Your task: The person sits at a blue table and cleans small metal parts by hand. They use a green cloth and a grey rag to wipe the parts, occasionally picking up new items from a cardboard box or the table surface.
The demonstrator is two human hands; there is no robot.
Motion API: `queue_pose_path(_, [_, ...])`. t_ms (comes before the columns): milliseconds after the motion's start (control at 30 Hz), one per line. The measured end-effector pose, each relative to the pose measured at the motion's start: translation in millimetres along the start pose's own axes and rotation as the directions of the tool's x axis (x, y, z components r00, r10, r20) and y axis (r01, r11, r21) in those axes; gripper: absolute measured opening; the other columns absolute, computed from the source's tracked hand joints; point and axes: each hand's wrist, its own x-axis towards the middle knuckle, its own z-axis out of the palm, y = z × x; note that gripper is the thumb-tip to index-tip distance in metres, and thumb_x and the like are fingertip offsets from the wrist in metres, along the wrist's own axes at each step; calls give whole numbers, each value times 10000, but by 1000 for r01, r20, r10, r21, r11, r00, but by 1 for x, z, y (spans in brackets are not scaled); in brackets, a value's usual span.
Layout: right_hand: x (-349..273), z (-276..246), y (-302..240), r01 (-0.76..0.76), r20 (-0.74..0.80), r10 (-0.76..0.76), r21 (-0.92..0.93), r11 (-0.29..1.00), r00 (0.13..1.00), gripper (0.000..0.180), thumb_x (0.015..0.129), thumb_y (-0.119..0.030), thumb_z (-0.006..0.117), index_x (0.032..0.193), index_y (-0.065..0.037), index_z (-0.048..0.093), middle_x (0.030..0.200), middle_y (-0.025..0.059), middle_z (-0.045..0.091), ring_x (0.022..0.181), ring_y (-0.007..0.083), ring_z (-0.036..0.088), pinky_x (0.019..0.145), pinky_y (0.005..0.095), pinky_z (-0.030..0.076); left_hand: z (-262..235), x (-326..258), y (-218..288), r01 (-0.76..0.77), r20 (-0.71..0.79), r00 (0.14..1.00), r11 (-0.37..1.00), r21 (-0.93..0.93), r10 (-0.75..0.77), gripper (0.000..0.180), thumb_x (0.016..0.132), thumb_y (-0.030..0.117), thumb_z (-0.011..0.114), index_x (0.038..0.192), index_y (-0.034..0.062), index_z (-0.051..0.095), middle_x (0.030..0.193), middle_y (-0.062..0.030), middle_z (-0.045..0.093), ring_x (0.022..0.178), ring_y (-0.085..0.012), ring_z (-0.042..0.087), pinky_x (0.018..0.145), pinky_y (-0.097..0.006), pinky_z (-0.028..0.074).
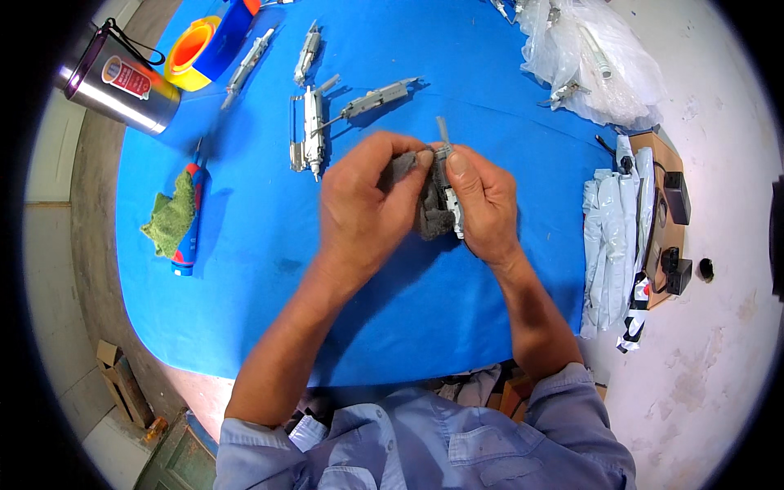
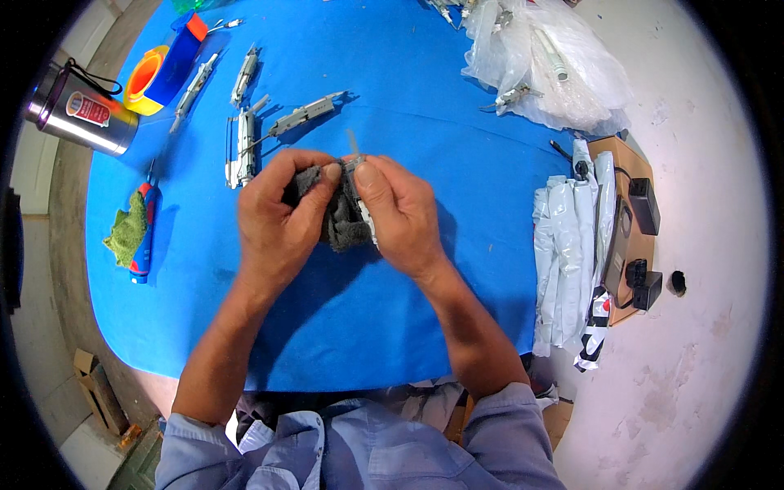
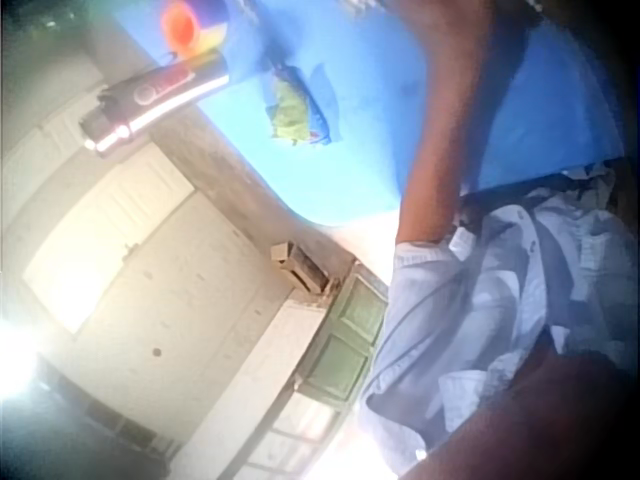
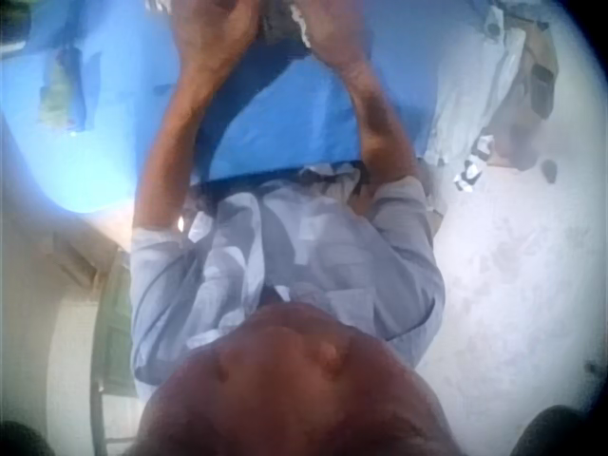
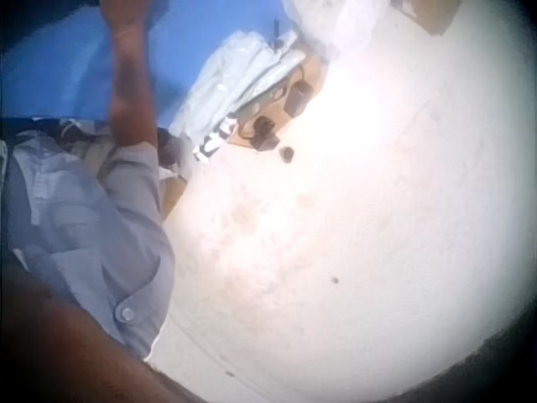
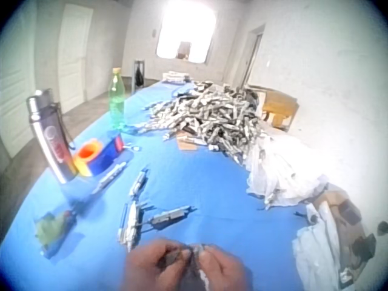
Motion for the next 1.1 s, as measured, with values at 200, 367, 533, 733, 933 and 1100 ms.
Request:
queue_pose_path(200, [5,-1,3,-11,-102,20,89,996,995,396,1127,-305,521,1174,19,744,874,-23,654,792,42,540,677,243,454,14,-15,2,-77,105,991,997,-16,78,106,912,41,767,1013,22,737,851,-108,718,724,-179,688,634,-311,523])
queue_pose_path(367, [8,-11,-4,-137,-87,164,255,957,983,464,1145,-352,468,1236,57,666,782,-49,529,627,11,428,543,202,357,25,-27,4,-118,250,958,988,-95,139,142,870,6,764,1004,23,719,871,-122,695,708,-245,687,630,-360,526])
queue_pose_path(533, [10,-12,-7,-159,-61,192,348,924,979,498,1151,-373,449,1265,80,621,772,-40,506,587,10,405,506,199,328,27,-29,5,-138,245,956,984,-111,162,134,869,4,766,991,23,716,861,-122,689,711,-246,688,629,-363,525])
queue_pose_path(733, [5,-7,5,-19,-83,27,100,995,996,434,1138,-338,501,1186,19,742,836,-58,596,749,30,489,662,227,420,18,-15,-2,-104,138,984,993,-59,111,113,884,27,781,986,29,733,843,-103,707,723,-216,691,630,-336,520])
queue_pose_path(933, [3,-4,3,-37,-16,38,62,997,999,433,1138,-336,500,1186,19,743,895,-31,659,795,46,549,684,249,462,10,-8,-1,-127,21,992,991,40,126,89,923,60,781,994,29,738,842,-84,721,733,-156,685,632,-306,518])
queue_pose_path(1100, [-1,0,1,-2,44,3,-36,999,999,422,1140,-317,490,1181,24,735,914,-8,689,817,57,592,699,258,492,0,4,-5,-24,-68,997,999,-44,21,89,900,25,765,981,14,729,821,-131,687,707,-260,688,614,-354,519])
